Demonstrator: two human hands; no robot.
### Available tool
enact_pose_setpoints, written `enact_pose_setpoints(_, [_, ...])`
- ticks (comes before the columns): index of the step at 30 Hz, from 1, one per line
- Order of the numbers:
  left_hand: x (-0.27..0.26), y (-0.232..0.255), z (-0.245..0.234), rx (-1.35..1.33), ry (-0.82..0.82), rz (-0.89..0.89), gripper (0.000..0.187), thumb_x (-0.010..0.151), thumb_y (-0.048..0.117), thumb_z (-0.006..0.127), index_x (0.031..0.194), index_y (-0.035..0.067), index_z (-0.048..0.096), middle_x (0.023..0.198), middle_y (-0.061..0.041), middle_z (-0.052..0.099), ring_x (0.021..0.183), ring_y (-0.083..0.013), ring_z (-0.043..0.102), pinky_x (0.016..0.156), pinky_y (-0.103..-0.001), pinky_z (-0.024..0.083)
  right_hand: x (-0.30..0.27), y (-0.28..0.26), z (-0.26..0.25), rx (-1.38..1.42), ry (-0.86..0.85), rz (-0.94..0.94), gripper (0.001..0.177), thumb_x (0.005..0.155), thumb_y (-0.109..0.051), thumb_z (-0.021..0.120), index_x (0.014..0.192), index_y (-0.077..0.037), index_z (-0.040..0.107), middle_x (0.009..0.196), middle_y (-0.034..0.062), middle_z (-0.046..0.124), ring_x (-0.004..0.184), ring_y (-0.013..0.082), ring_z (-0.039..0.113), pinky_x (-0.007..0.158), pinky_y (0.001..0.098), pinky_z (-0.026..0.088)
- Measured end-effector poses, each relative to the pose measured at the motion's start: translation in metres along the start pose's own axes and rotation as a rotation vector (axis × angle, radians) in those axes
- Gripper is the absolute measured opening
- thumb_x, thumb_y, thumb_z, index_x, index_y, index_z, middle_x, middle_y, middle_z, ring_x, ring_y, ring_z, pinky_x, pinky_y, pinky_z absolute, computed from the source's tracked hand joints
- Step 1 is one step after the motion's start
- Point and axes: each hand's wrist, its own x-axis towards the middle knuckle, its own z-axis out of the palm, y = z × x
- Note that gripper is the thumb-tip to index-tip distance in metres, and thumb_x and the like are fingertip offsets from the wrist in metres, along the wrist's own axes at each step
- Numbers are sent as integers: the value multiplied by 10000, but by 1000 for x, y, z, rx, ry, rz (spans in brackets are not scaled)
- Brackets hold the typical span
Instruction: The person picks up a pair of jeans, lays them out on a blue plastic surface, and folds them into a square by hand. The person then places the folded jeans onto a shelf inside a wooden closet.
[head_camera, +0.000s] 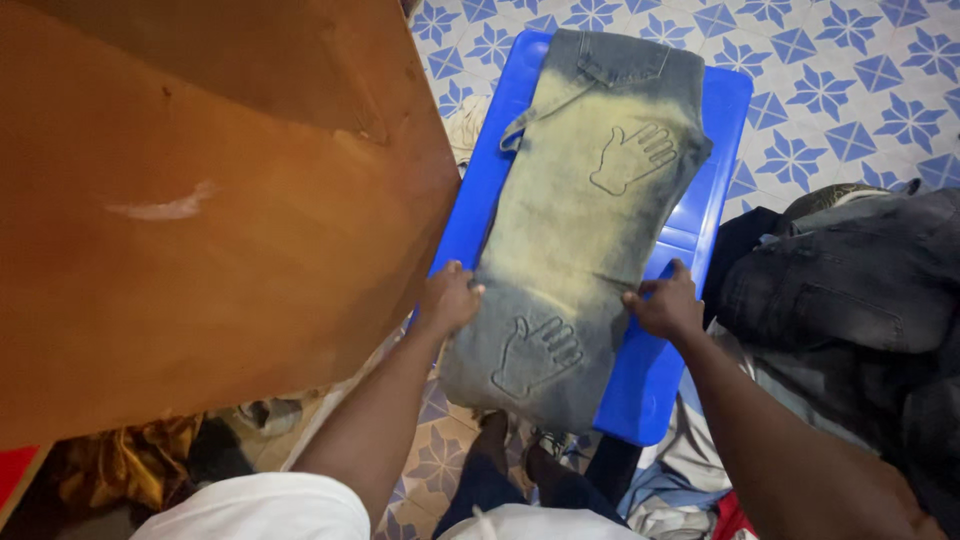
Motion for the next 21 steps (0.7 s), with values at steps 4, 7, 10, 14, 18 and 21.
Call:
enact_pose_setpoints(4, [12,9,-27,18,-115,-94,535,931,468,636,1332,115,643,1421,-183,565,1304,-385,544,1097,-506,428,7,-3,-1,128,18,62,436,850,-561,723,1155,-258,794,1667,170,324,1475,374,391,1116,588,433])
enact_pose_setpoints(7, [17,6,-24,21,-134,-117,527,886,434,735,1299,115,659,1457,-182,515,1342,-369,504,1114,-474,406,3,-8,3,34,65,32,422,842,-561,731,1125,-257,809,1652,184,308,1495,374,342,1127,584,412])
enact_pose_setpoints(10, [10,-2,1,-238,249,-51,720,757,241,836,1382,30,547,1358,-213,566,1260,-402,534,1038,-474,426,-14,-16,3,-45,63,47,405,841,-539,728,1087,-233,825,1689,164,238,1537,355,280,1122,602,398])
enact_pose_setpoints(14, [-18,-13,19,-192,290,-13,422,743,207,843,1115,103,672,1244,-134,638,1201,-351,589,1008,-455,466,-44,-33,7,-35,50,88,398,837,-520,726,1044,-199,835,1712,148,166,1566,344,216,1133,624,352])
enact_pose_setpoints(18, [-50,-20,31,-124,302,-66,390,758,281,851,1075,130,682,1170,-140,640,1112,-343,609,942,-468,475,-75,-45,23,-19,82,134,431,830,-539,734,1050,-181,829,1709,156,202,1553,345,247,1150,604,352])
enact_pose_setpoints(21, [-63,-33,45,-140,311,-46,376,781,309,838,1067,130,671,1093,-130,676,1075,-344,631,910,-468,495,-100,-49,37,-14,112,142,470,809,-561,753,1033,-154,828,1697,177,243,1551,339,281,1156,557,381])
